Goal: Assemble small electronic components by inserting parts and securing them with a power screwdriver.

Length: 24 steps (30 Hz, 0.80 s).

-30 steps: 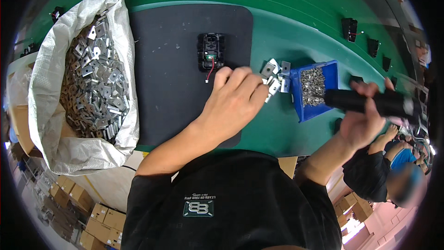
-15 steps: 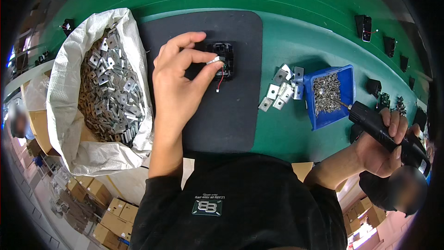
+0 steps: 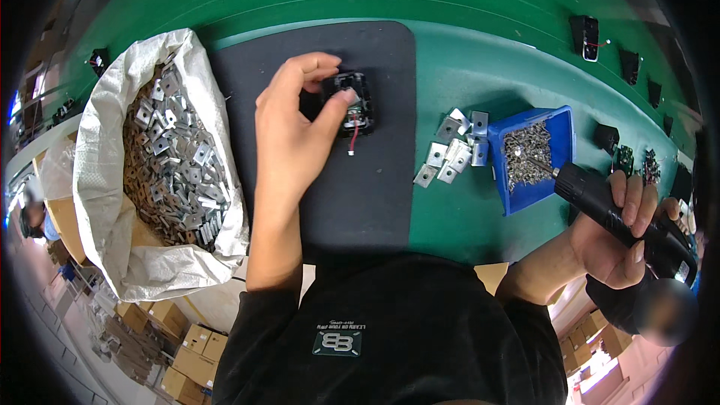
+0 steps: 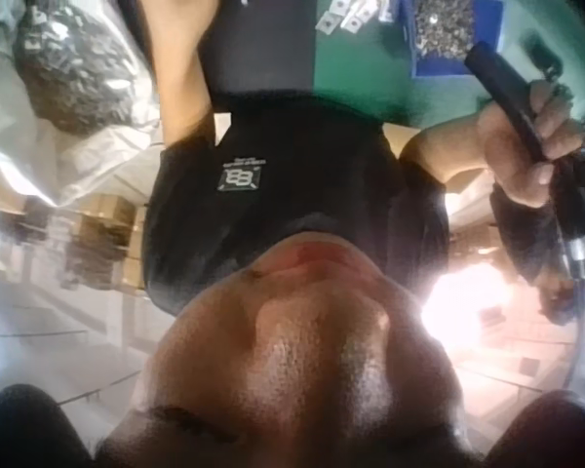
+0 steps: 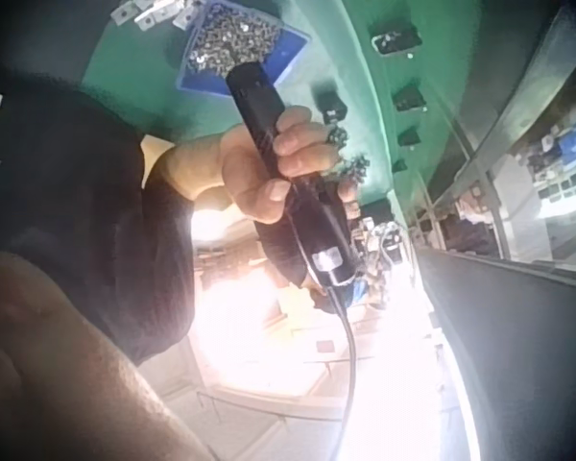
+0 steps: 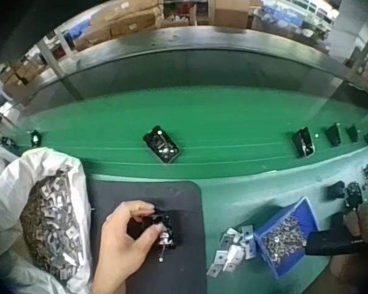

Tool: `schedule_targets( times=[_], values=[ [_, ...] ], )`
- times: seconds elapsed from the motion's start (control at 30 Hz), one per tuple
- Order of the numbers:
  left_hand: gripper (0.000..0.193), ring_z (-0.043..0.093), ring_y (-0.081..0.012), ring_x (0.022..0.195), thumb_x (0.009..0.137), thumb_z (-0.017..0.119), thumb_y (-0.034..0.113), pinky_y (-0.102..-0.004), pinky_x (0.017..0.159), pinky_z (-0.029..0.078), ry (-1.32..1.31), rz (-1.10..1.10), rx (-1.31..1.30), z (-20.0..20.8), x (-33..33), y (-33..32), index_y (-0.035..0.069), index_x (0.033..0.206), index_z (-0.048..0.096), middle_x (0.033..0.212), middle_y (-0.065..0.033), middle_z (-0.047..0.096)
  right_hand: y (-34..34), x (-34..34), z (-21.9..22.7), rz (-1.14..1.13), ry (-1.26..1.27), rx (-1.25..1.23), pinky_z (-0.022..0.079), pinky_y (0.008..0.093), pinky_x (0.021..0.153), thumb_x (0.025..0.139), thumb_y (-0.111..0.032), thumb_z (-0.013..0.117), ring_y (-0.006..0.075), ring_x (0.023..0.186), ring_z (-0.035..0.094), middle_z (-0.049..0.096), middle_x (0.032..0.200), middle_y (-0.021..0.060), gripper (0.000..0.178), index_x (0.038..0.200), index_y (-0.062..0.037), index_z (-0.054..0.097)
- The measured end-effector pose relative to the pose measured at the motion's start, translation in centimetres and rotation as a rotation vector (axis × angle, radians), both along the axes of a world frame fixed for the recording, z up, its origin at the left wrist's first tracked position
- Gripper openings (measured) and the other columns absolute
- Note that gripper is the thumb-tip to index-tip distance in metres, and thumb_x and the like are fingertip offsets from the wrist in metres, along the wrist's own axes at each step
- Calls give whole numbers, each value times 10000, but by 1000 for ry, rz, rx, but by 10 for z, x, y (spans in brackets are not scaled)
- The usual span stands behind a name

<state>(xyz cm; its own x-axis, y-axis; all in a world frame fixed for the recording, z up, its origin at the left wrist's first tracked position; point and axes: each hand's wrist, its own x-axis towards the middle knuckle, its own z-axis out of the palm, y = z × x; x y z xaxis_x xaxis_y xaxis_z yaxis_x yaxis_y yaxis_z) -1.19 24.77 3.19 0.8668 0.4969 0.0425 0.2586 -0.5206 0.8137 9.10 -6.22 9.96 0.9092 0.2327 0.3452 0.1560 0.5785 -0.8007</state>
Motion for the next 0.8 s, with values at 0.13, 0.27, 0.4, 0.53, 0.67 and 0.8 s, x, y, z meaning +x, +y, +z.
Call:
schedule_targets(
  times=[0.13,0.27,0.4,0.53,0.67,0.8],
  values=[
    [298,590,-208,819,735,713,11,-294,779,473,20,-94,-43,-1,1,7,30,1022,632,925,-101,632,0,2,4,29,-31,40,332,292,773,704,-117,656,113,790,482,499,803,-37,553,1201,-153,417],
    [406,523,-233,1080,752,675,24,-350,951,401,-262,51,-56,6,-6,-3,-16,1139,560,1202,-150,541,2,0,5,15,-34,44,340,285,765,735,-131,669,100,768,493,501,791,-50,522,1194,-163,422],
    [291,601,-230,870,671,741,71,-351,847,433,-411,-318,66,23,10,-39,43,950,664,972,-86,621,1,-4,5,1,-14,59,352,282,741,762,-134,679,96,735,501,516,775,-51,481,1182,-169,448],
    [408,548,-186,874,583,815,237,-344,794,337,-356,-532,240,18,24,-95,137,959,692,952,12,590,3,-4,11,21,-22,85,360,266,708,765,-140,687,92,707,507,530,765,-51,470,1183,-163,474],
    [401,525,-163,846,596,806,211,-341,767,308,-339,-554,225,10,30,-122,139,974,692,956,34,590,2,-9,15,20,-28,107,372,254,693,753,-134,695,87,696,523,543,762,-49,468,1177,-145,496],
    [368,521,-149,829,594,799,189,-333,747,289,-407,-583,171,1,37,-124,141,949,716,933,59,621,-3,-11,18,28,-9,110,389,254,690,732,-123,710,91,691,536,557,757,-43,472,1156,-139,502]
  ],
)
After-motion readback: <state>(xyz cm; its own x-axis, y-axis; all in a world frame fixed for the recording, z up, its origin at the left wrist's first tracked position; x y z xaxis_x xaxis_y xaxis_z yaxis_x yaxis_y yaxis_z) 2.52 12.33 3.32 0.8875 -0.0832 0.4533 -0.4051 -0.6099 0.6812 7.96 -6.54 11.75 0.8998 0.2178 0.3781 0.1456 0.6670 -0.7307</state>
